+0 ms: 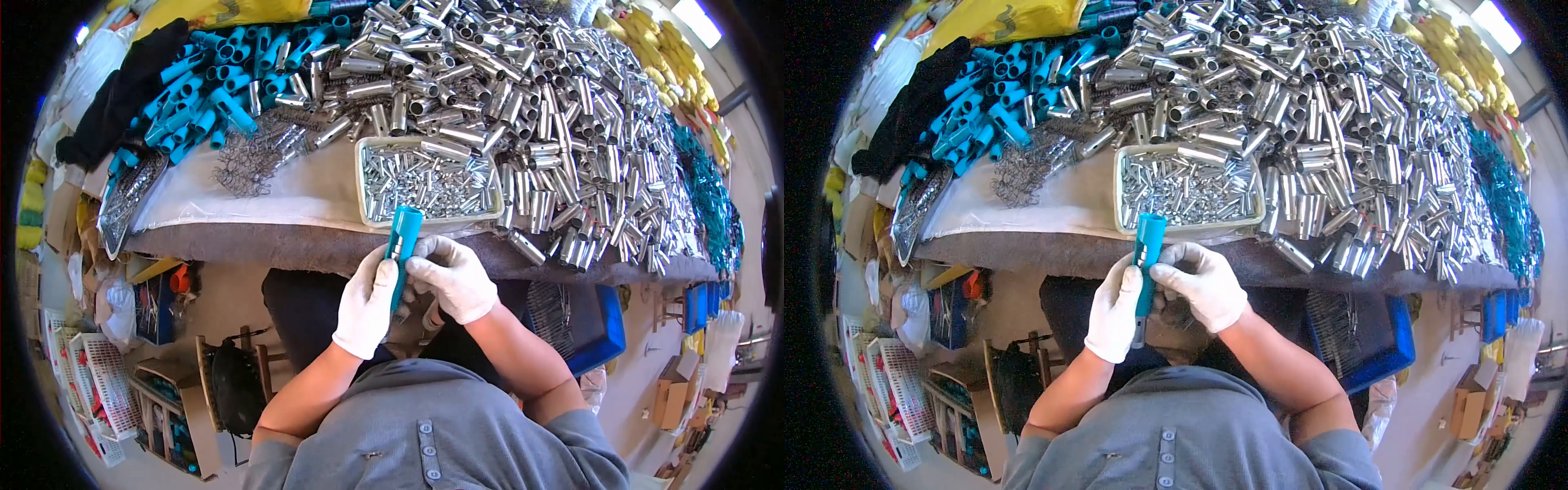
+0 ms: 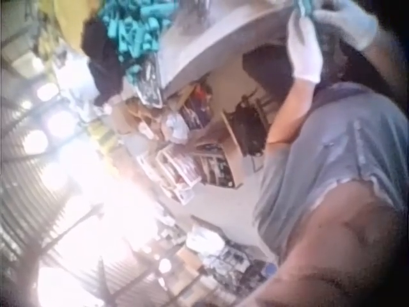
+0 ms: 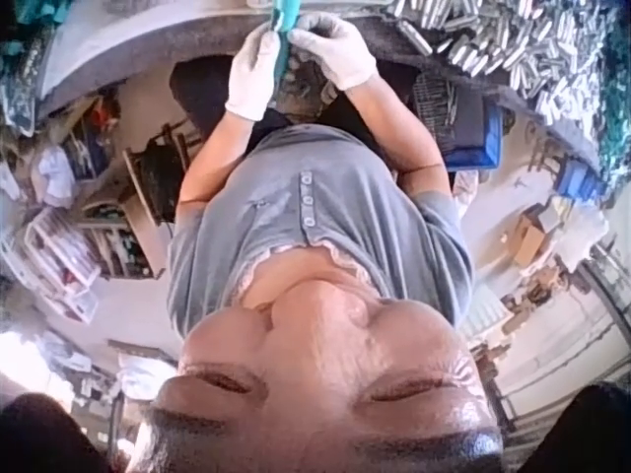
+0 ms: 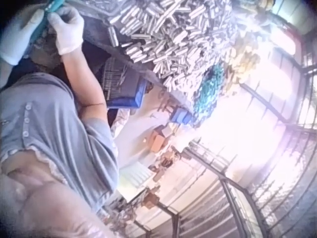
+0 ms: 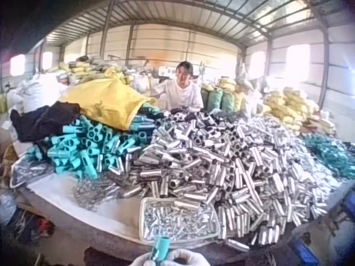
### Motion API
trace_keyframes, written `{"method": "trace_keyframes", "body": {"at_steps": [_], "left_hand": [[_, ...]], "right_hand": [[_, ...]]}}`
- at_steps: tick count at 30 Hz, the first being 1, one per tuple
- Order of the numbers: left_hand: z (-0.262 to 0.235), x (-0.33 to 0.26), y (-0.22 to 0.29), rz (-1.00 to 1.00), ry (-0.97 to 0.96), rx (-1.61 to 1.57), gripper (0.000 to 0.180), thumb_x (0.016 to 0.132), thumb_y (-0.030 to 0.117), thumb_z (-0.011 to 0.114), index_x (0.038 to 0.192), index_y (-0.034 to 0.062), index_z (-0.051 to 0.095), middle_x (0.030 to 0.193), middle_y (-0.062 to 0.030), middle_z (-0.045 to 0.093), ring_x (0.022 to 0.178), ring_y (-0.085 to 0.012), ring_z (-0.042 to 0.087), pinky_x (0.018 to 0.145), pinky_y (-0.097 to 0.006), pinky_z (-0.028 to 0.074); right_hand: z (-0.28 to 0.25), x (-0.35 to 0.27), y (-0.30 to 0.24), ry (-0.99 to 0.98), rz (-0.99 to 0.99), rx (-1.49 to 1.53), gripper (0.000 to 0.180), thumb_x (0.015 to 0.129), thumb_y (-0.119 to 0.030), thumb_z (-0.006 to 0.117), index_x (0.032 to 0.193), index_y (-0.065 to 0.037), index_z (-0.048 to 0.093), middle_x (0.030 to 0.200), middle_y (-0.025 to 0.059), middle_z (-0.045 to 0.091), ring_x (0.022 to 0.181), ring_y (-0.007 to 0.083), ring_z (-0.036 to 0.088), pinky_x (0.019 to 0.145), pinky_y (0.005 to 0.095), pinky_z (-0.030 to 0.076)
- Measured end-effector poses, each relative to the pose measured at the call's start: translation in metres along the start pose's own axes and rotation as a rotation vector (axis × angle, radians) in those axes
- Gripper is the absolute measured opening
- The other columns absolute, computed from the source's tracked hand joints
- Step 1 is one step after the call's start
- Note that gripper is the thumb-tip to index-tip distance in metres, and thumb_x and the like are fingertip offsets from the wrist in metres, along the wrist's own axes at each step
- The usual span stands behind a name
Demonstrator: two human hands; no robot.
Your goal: Assembling small metal tubes with pins and plastic sleeves at a factory workstation.
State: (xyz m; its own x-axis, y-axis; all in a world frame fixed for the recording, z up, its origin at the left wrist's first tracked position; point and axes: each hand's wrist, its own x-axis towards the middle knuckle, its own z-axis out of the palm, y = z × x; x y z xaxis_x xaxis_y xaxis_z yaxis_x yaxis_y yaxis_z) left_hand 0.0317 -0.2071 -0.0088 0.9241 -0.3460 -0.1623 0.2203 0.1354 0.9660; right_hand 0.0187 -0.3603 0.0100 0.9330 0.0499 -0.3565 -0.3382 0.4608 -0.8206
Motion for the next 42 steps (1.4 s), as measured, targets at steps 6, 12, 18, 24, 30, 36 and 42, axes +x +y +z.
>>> {"method": "trace_keyframes", "body": {"at_steps": [6, 12, 18, 24, 30, 36, 42], "left_hand": [[-0.001, 0.0, 0.002, -0.015, 0.009, 0.04, 0.048, 0.091, 0.039, 0.056, 0.121, 0.0025, 0.05, 0.073, -0.0002, 0.056, 0.058, -0.0061, 0.052, 0.05, -0.021, 0.044], [-0.003, 0.001, 0.006, -0.136, 0.014, -0.165, 0.035, 0.09, 0.035, 0.058, 0.104, 0.0043, 0.049, 0.067, -0.0015, 0.052, 0.05, -0.0073, 0.049, 0.043, -0.021, 0.041], [0.001, -0.002, 0.01, -0.173, 0.008, -0.364, 0.034, 0.094, 0.037, 0.048, 0.112, 0.0077, 0.042, 0.072, -0.0056, 0.051, 0.049, -0.0112, 0.049, 0.04, -0.024, 0.04], [-0.007, -0.001, 0.006, -0.058, 0.043, -0.338, 0.045, 0.092, 0.041, 0.052, 0.118, 0.0052, 0.042, 0.079, -0.005, 0.053, 0.059, -0.0111, 0.053, 0.048, -0.027, 0.046], [-0.012, -0.006, 0.01, -0.139, -0.013, -0.553, 0.043, 0.093, 0.042, 0.049, 0.119, 0.0076, 0.044, 0.08, -0.0059, 0.054, 0.059, -0.0126, 0.054, 0.048, -0.027, 0.047], [-0.017, -0.005, 0.011, -0.192, 0.023, -0.567, 0.045, 0.095, 0.04, 0.045, 0.127, 0.0079, 0.041, 0.081, -0.0062, 0.054, 0.059, -0.0135, 0.053, 0.05, -0.027, 0.045], [-0.017, -0.003, 0.01, -0.236, -0.105, -0.748, 0.044, 0.097, 0.043, 0.039, 0.129, 0.0134, 0.041, 0.081, -0.0044, 0.051, 0.057, -0.0123, 0.048, 0.049, -0.026, 0.042]], "right_hand": [[0.002, 0.003, 0.015, 0.105, -0.039, -0.072, 0.014, 0.083, -0.011, 0.068, 0.092, -0.001, 0.065, 0.079, 0.0031, 0.064, 0.064, 0.0081, 0.057, 0.061, 0.023, 0.048], [-0.013, 0.013, -0.054, 0.04, -0.591, -1.371, 0.019, 0.086, -0.015, 0.057, 0.101, -0.008, 0.067, 0.096, 0.0118, 0.067, 0.089, 0.0228, 0.065, 0.081, 0.033, 0.05], [-0.047, 0.052, -0.078, 0.191, -0.511, -1.835, 0.015, 0.08, -0.019, 0.062, 0.089, -0.008, 0.068, 0.087, 0.01, 0.061, 0.084, 0.0297, 0.06, 0.076, 0.038, 0.048], [-0.042, 0.059, -0.082, 0.169, -0.452, -2.034, 0.012, 0.08, -0.018, 0.059, 0.084, -0.011, 0.068, 0.086, 0.0092, 0.062, 0.083, 0.0293, 0.061, 0.075, 0.0387, 0.049], [-0.048, 0.06, -0.088, 0.054, -0.479, -1.947, 0.01, 0.081, -0.019, 0.059, 0.077, -0.012, 0.065, 0.085, 0.0076, 0.062, 0.083, 0.0281, 0.061, 0.074, 0.0392, 0.049], [-0.051, 0.056, -0.076, 0.207, -0.576, -1.922, 0.01, 0.083, -0.019, 0.058, 0.087, -0.011, 0.062, 0.088, 0.0074, 0.057, 0.084, 0.0279, 0.06, 0.072, 0.0374, 0.049], [-0.053, 0.052, -0.084, 0.066, -0.567, -1.725, 0.025, 0.079, -0.023, 0.064, 0.101, -0.013, 0.067, 0.091, 0.0083, 0.059, 0.087, 0.0291, 0.059, 0.076, 0.0367, 0.048]]}}
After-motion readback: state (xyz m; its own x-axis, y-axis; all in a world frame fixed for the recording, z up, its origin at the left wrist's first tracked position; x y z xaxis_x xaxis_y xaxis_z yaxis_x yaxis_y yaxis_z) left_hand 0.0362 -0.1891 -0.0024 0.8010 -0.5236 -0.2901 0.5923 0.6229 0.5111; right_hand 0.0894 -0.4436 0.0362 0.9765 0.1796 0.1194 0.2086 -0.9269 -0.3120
